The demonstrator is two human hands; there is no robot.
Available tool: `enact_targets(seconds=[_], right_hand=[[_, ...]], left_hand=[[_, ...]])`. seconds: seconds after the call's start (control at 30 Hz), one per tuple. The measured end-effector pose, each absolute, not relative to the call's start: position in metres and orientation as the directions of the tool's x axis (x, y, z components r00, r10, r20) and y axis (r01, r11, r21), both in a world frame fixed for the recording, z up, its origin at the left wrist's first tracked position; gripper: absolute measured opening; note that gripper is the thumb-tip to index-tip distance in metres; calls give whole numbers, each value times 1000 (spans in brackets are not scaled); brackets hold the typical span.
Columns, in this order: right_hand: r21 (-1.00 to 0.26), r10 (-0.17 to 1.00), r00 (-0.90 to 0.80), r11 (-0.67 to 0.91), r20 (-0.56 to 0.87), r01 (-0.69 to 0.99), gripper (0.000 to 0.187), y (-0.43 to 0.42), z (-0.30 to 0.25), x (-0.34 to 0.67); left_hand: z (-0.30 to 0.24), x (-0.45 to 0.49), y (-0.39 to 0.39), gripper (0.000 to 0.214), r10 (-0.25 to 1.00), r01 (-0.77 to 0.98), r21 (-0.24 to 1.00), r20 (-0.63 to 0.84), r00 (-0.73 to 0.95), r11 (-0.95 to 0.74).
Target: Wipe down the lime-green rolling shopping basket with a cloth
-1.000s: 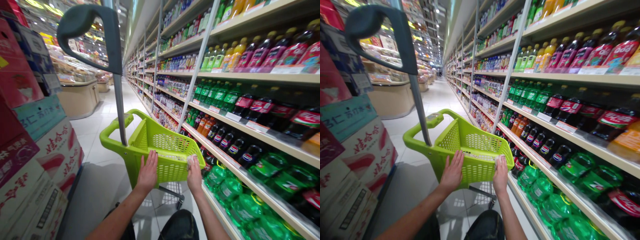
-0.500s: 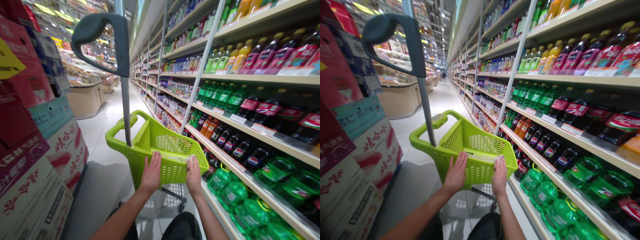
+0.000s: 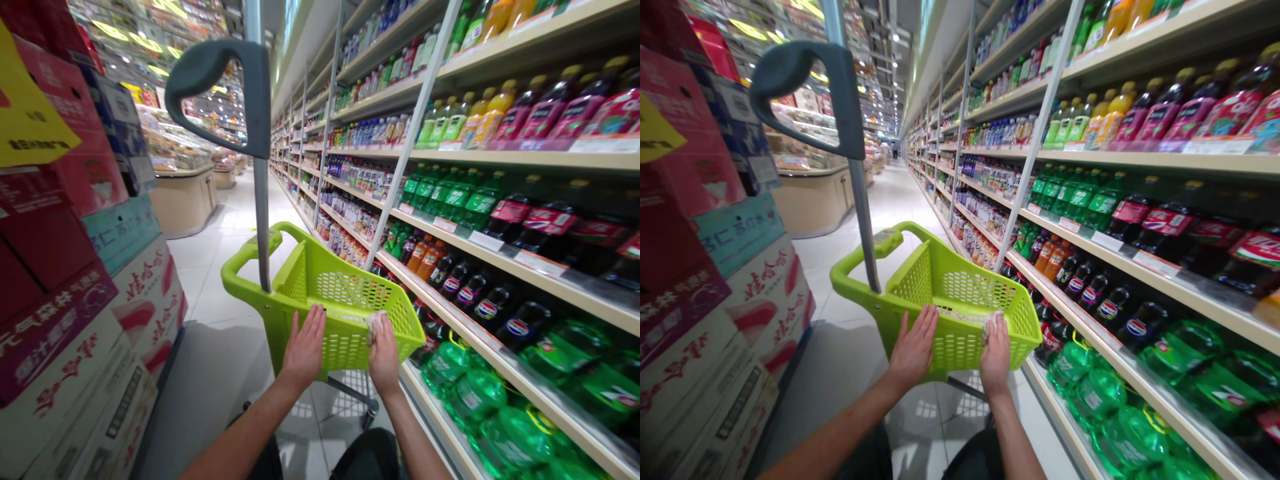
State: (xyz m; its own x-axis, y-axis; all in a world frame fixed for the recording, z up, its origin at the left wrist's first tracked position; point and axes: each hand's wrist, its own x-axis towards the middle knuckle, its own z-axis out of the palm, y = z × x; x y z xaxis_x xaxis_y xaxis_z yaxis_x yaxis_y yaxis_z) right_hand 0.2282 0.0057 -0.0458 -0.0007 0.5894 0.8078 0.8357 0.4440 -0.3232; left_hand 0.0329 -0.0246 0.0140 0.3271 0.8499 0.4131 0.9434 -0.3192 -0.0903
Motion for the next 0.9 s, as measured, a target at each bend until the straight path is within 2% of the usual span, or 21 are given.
enact_targets(seconds=[0.07,0.2,0.27,0.43,0.53,0.63,0.77,0.9], right_hand=[[-328,583,0,456,812,827,49,5,-45,217],[-288,582,-160,600,797,747,49,1,-35,166],[-291,583,-178,620,793,729,49,0,-31,160],[-381,605,-6,509,796,772,51,8,-43,205],[-443,613,64,490,788,751,50,13,-43,200],[-454,603,14,584,798,673,51,12,-23,145],[-360,530,-160,739,833,570,50,1,20,59],[-268,468,-281,801,838,535,48,-7,36,38]], left_hand=[[12,36,-24,60,845,946,-84,430,316,-312],[11,33,-25,59,815,930,-65,461,350,-362],[17,19,-27,58,783,929,-52,522,338,-366],[48,-52,-30,59,691,993,78,723,2,-84],[64,-80,-27,59,707,998,61,706,-25,-25],[69,-82,-24,57,752,998,6,657,47,-69],[69,-73,-27,56,771,996,-3,634,67,-84],[70,-74,-33,58,782,994,-3,617,88,-109]])
